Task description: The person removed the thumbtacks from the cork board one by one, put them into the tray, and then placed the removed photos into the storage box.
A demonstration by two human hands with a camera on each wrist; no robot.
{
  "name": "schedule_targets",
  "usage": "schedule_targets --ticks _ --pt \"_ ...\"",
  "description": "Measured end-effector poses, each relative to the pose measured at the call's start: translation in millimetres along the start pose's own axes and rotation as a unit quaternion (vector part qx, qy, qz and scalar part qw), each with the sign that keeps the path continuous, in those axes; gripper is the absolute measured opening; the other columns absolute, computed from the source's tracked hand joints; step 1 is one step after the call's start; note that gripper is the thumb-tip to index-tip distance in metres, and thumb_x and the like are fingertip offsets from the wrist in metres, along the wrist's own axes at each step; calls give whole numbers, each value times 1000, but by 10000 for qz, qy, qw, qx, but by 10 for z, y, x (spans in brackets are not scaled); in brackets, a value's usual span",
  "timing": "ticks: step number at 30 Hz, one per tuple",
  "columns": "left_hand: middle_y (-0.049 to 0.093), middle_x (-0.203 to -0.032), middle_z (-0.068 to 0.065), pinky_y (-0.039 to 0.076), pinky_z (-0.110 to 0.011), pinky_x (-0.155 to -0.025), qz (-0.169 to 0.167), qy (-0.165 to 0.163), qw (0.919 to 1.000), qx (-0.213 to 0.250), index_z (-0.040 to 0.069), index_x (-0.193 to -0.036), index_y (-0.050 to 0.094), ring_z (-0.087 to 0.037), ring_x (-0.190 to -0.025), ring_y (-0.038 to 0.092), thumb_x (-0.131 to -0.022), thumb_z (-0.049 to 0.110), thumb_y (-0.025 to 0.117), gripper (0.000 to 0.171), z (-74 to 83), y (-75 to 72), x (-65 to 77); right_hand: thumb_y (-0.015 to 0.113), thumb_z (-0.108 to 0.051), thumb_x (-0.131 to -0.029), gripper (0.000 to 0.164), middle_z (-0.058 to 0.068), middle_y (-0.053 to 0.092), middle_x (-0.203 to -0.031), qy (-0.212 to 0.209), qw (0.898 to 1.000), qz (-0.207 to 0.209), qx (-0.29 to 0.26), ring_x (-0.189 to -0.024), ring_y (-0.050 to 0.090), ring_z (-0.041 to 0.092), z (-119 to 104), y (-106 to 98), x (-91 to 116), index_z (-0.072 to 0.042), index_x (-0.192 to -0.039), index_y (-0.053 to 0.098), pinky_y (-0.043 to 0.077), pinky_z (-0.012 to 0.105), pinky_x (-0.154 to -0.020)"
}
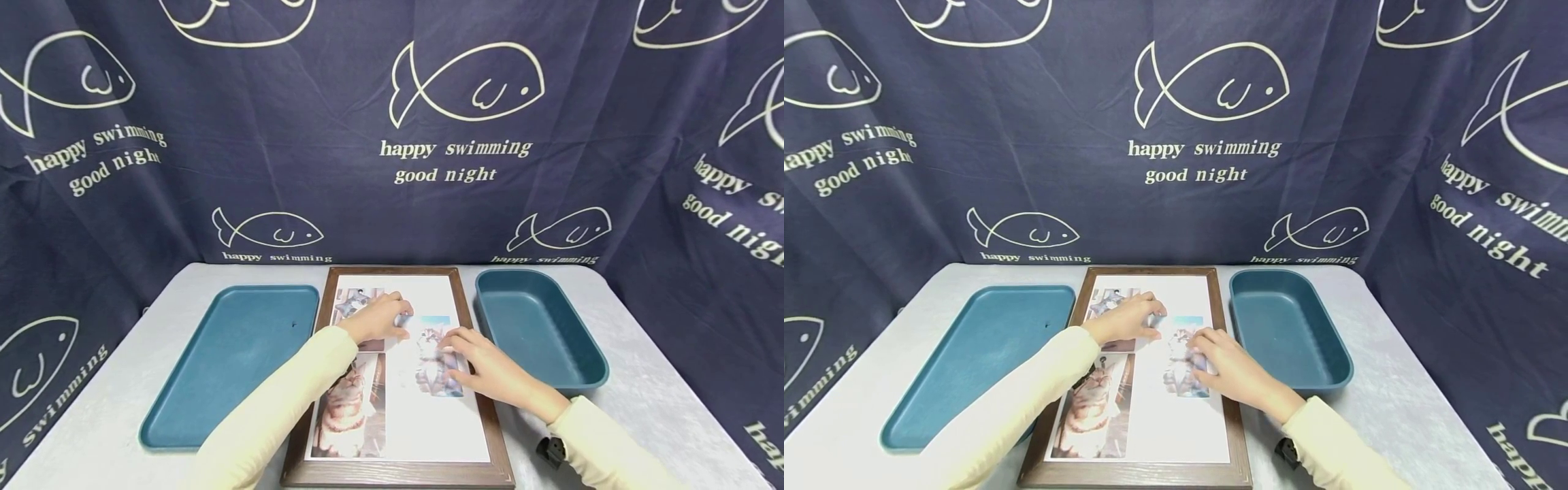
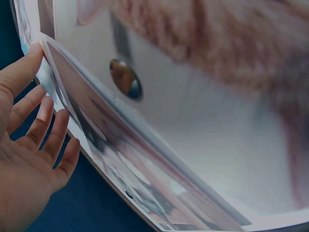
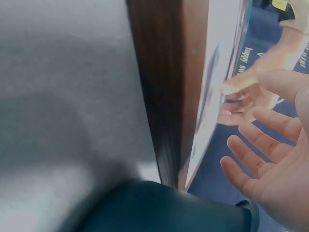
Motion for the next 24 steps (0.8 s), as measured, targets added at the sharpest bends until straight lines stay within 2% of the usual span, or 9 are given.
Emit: schedule_targets --ticks 10,15,24 --pt "57 -116 -2 42 -38 -90 -1 51 9999 136 14 -120 57 -19 -99 53 -79 31 70 47 26 -19 14 68 -21 -81 34 3 56 -114 284 9993 162 167 -107 53 20 83 -202 1 -11 -112 57 46 39 -87" --pt "58 -114 -1 42 -38 -89 13 74 9999 129 14 -119 56 -18 -98 54 -78 31 70 46 28 -21 20 67 -21 -82 34 2 57 -110 324 9991 212 195 -103 54 18 141 -312 10 -11 -113 57 46 38 -83" --pt "58 -112 0 42 -36 -90 14 45 9999 140 15 -119 55 -18 -99 53 -78 32 70 47 17 -10 15 68 -22 -81 36 2 57 -112 411 9987 250 171 -104 56 20 301 -479 88 -10 -114 58 46 39 -86"
Point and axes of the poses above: each hand's wrist, its own x-axis away from the middle knuckle, its own y-axis out of the palm, z = x × y, the point moved 6 cm from there along -x, towards the middle knuckle
